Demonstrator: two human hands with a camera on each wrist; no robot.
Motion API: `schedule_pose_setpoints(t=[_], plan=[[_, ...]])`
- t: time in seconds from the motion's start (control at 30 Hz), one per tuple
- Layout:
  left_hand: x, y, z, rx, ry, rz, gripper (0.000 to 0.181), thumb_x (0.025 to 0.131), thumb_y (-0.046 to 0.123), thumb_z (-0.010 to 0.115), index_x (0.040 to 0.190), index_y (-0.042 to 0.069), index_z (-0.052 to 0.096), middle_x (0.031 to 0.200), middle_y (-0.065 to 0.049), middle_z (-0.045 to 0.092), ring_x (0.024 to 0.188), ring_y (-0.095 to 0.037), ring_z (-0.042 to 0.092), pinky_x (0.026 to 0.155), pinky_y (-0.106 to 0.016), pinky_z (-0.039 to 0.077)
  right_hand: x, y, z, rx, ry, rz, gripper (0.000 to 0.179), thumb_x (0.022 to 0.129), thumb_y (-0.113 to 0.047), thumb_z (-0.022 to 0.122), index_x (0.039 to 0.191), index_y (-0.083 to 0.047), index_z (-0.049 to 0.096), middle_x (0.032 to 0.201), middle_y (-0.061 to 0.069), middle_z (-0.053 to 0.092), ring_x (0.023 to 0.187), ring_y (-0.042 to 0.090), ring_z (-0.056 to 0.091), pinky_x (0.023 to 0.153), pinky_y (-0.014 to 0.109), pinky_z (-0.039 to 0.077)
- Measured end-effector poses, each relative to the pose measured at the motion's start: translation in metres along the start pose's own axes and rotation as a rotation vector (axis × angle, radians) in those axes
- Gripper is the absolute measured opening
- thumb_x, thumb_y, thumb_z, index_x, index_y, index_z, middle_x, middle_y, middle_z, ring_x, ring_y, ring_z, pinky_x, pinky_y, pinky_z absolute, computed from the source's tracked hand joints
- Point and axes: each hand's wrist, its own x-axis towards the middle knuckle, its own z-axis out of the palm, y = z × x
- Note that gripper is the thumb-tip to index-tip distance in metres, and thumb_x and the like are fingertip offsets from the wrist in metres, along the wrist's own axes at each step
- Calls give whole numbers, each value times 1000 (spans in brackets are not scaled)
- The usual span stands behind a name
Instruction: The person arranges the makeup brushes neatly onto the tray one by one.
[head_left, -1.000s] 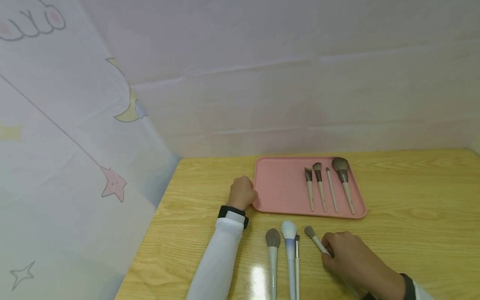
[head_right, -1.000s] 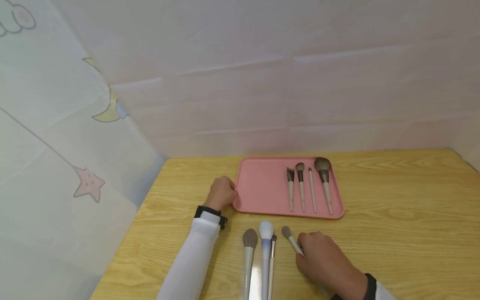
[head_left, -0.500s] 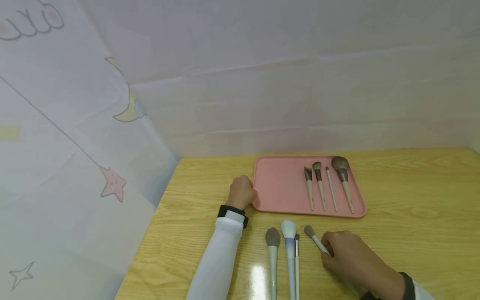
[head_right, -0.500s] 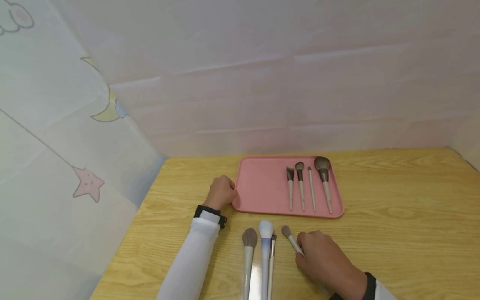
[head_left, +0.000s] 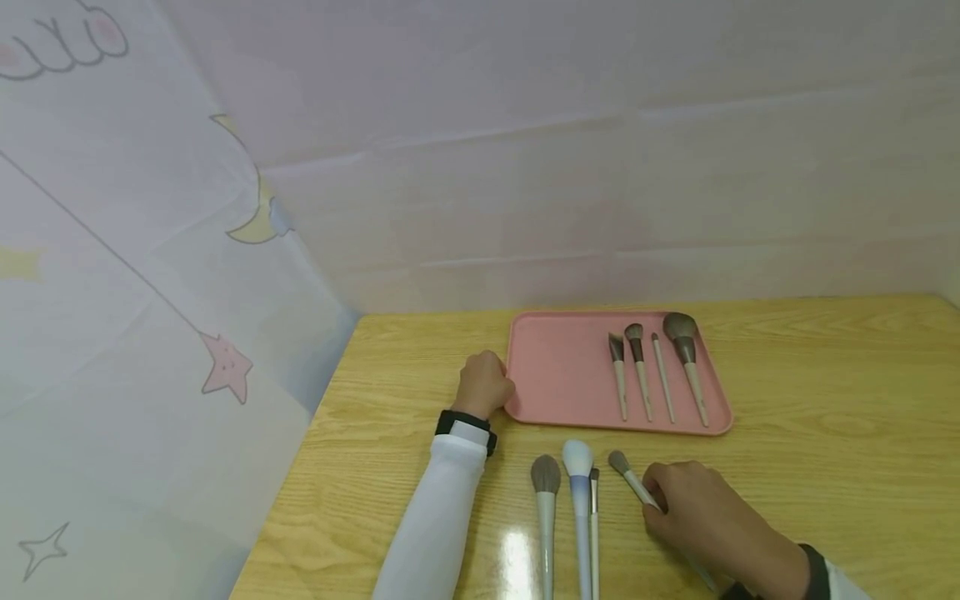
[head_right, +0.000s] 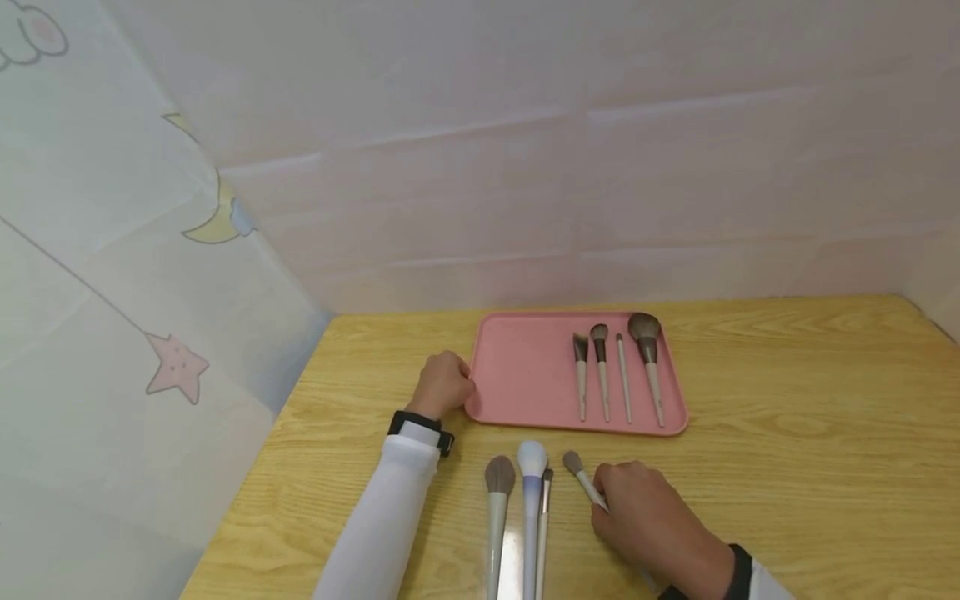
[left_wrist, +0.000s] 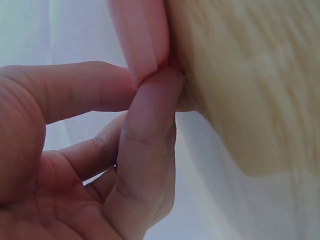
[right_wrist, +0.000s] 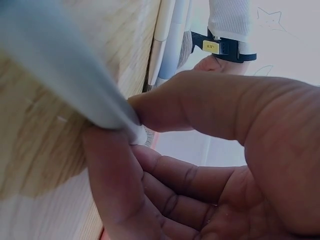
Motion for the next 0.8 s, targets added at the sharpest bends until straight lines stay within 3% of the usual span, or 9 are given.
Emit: schedule_pose_setpoints(t=[0.33,0.57,0.7,0.8], plan=[[0,2,0,8,8,22,50,81,-11,57,48,15,31,50,7,20,42,-7,20,40,-22,18,0,-3,-6,5,-2,42,9,85,-10,80,88,-11,72,66,-7,54,59,8,47,51,22,39],[0,2,-1,3,12,27,50,82,-11,58,49,15,31,50,7,20,42,-7,20,40,-23,18,5,-6,-14,7,54,-43,14,84,-11,80,94,-4,75,69,-8,58,61,5,48,54,21,43],[-1,1,-1,-6,12,28,50,81,-12,57,49,15,30,50,7,19,42,-7,19,40,-23,18,11,-8,-19,14,74,-42,16,85,-12,80,96,-3,75,72,-6,60,63,6,50,55,22,44],[-1,-1,0,-8,17,26,50,81,-12,57,49,16,30,50,7,19,42,-7,19,40,-23,18,15,-8,-22,23,88,-34,10,86,-12,80,89,-6,72,69,-5,57,60,7,48,53,22,40]])
